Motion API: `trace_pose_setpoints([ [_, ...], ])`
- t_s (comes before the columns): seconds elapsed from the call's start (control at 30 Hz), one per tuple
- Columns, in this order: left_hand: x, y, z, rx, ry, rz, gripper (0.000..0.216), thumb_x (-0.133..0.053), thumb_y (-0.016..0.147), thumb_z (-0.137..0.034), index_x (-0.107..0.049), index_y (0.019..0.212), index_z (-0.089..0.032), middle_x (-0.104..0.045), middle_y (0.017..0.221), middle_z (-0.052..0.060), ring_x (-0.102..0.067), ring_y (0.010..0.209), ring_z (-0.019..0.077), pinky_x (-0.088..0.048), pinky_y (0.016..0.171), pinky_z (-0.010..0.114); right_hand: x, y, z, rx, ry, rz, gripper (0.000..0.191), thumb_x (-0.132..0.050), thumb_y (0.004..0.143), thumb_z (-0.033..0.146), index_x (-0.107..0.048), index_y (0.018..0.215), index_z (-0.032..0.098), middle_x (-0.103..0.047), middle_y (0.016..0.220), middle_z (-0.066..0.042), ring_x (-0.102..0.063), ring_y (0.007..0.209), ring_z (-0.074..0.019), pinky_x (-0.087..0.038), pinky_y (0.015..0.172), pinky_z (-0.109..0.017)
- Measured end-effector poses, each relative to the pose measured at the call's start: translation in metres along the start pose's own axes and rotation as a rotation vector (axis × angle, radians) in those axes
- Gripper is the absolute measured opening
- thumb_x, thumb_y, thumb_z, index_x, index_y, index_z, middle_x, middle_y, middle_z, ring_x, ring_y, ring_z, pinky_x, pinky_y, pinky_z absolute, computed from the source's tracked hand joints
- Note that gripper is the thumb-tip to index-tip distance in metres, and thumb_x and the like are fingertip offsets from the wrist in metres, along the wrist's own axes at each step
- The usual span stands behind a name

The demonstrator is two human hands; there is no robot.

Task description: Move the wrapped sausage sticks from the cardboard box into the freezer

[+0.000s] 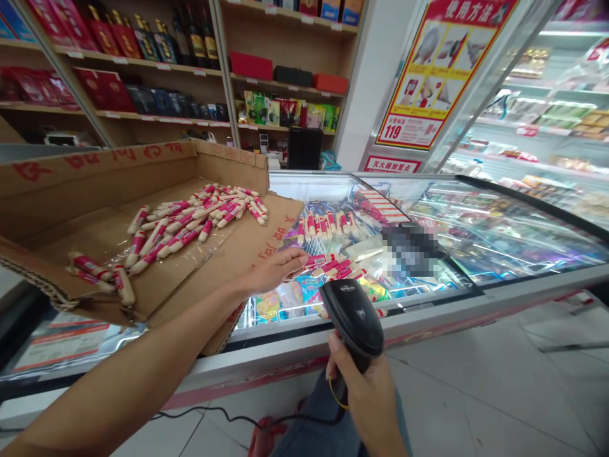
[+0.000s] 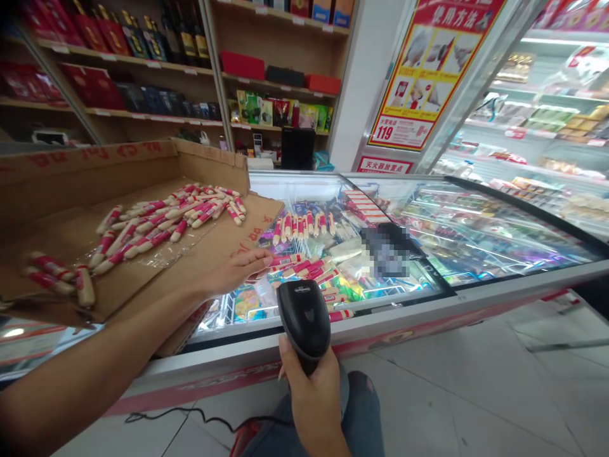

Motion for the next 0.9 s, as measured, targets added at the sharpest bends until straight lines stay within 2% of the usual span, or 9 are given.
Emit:
trace_pose_setpoints([
  [0.2,-0.002,0.003,0.006,-0.002,0.040,0.036,0.033,-0.048,0.090,-0.050,-0.046,0.080,-0.018,-0.035,0.063,-0.006,-0.029,0.054,0.0080,-0.023,0.050,0.023,-0.004,0.006,-0.006,0.013,-0.019,0.014,0.038,-0.068,0.079,0.053,-0.065,0.074,0.016,-0.059,0.048,0.002,-0.055,0.046,-0.0145,-0.045,0.049,-0.025],
  [0.5,-0.001,0.002,0.007,0.011,0.050,0.015,0.029,-0.046,0.090,-0.046,-0.045,0.081,-0.018,-0.036,0.065,-0.005,-0.032,0.057,0.0088,-0.025,0.053,0.024,-0.007,0.010,-0.005,0.026,-0.030,0.004,0.038,-0.068,0.079,0.052,-0.064,0.072,0.016,-0.058,0.047,0.002,-0.055,0.045,-0.0136,-0.046,0.047,-0.024],
  [0.73,0.000,0.002,0.009,0.007,0.067,0.006,0.030,-0.045,0.091,-0.047,-0.048,0.083,-0.018,-0.036,0.065,-0.005,-0.032,0.057,0.0089,-0.026,0.053,0.024,-0.010,0.012,-0.007,0.017,-0.004,0.027,0.045,-0.068,0.080,0.052,-0.067,0.099,0.011,-0.057,0.048,0.004,-0.054,0.045,-0.0134,-0.045,0.048,-0.024],
  [0.9,0.000,0.002,0.008,-0.002,0.061,-0.001,0.030,-0.046,0.091,-0.046,-0.048,0.084,-0.017,-0.035,0.065,-0.005,-0.032,0.057,0.0086,-0.027,0.053,0.023,-0.011,0.012,-0.006,0.037,0.010,0.034,0.045,-0.067,0.080,0.051,-0.067,0.101,0.011,-0.056,0.047,0.005,-0.053,0.045,-0.0128,-0.045,0.048,-0.023],
])
Point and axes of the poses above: each hand's wrist, its own y-axis towards the middle knuckle, its own x-axis out of the back of the hand, z = x × y, the point moved 7 cm from there along y, towards the middle knuckle
